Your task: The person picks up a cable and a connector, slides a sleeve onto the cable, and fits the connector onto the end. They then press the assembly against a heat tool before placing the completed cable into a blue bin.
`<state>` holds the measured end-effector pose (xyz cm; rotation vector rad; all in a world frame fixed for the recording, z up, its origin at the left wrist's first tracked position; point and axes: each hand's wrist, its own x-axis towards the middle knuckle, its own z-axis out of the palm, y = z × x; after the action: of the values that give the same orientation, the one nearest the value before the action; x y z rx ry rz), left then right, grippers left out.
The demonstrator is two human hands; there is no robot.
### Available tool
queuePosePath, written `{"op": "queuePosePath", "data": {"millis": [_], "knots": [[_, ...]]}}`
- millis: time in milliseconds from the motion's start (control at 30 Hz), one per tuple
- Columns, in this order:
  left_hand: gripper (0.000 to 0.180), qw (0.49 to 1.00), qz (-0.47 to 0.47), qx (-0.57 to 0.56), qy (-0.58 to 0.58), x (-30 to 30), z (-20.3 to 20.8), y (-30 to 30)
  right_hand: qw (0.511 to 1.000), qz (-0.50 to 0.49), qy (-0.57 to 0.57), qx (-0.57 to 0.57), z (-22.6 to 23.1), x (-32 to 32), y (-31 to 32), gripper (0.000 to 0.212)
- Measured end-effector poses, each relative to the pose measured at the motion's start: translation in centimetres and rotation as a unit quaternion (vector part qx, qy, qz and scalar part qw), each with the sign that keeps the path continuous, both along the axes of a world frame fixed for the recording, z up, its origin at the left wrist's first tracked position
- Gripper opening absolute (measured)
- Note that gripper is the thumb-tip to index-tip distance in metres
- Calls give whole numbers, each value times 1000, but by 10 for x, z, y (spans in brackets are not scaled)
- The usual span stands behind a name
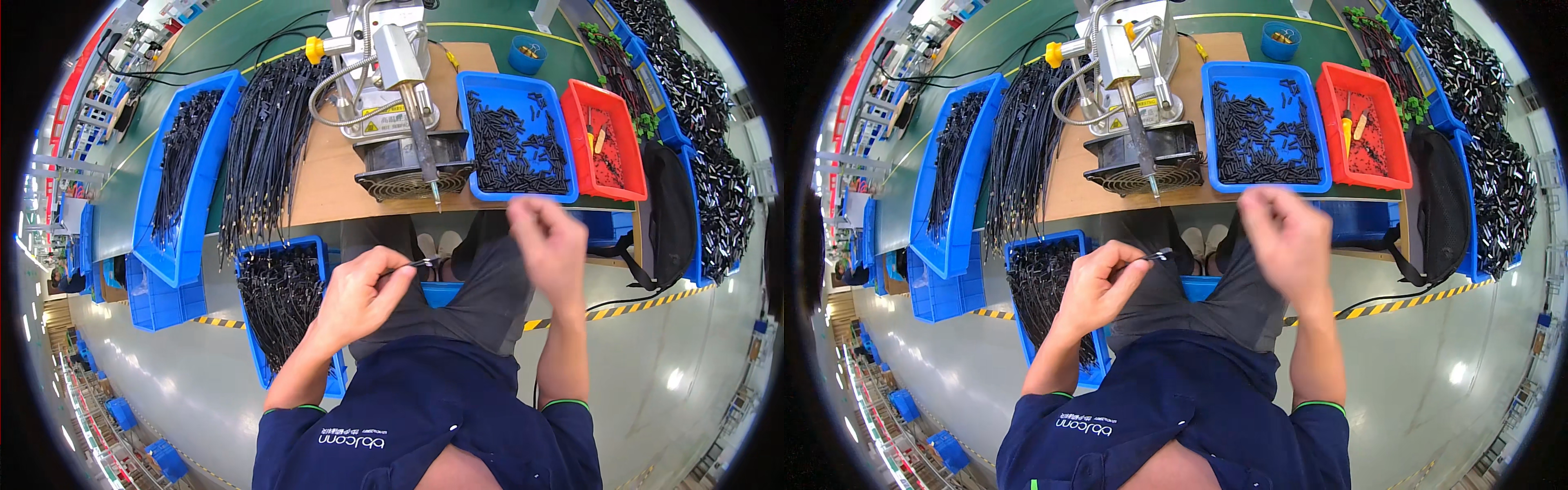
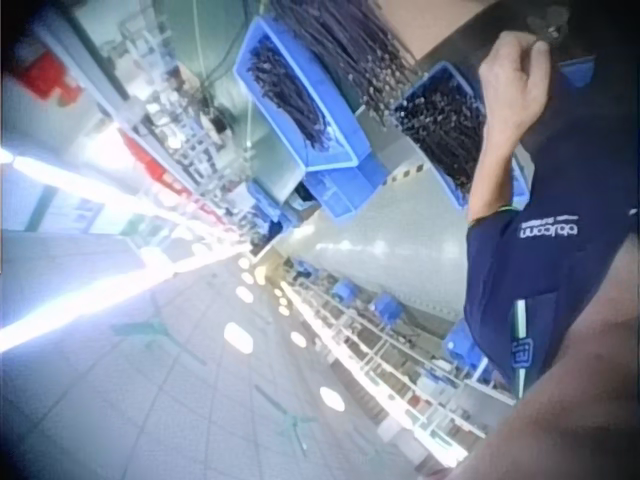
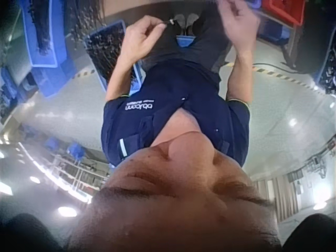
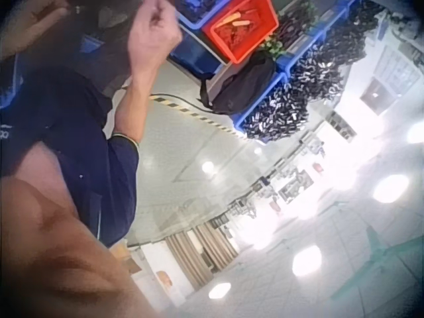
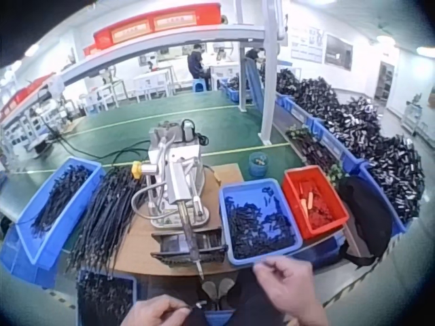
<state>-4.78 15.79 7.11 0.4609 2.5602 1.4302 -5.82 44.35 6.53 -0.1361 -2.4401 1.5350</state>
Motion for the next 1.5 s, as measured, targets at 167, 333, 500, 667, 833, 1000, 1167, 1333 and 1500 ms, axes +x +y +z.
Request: {"op": "queuePosePath", "data": {"millis": [167,333,500,667,833,1000,1167,1333,1500], "knots": [[15,987,121,-96,38,13,-29,-51,949,-54,41,308,-10,-64,44,19],[17,941,284,-185,2,34,-42,-126,906,-47,-10,420,-24,-93,47,23],[22,888,401,-224,33,51,-75,-195,906,-14,-117,406,-17,-106,73,30],[25,842,442,-309,24,83,-107,-247,909,1,-131,396,-24,-114,59,33],[20,827,479,-252,154,56,-65,-258,966,-27,-36,254,-44,-94,109,27],[16,847,403,-214,272,-8,10,-214,997,-24,-60,-29,1,-44,44,26],[14,885,241,-229,326,-96,24,-171,994,33,-59,-89,-7,-4,13,20],[18,893,183,-248,328,-187,9,-145,988,63,-57,-127,-6,23,-11,11],[26,892,209,-316,248,-237,6,-124,982,49,-76,-164,-12,39,-14,11]]}}
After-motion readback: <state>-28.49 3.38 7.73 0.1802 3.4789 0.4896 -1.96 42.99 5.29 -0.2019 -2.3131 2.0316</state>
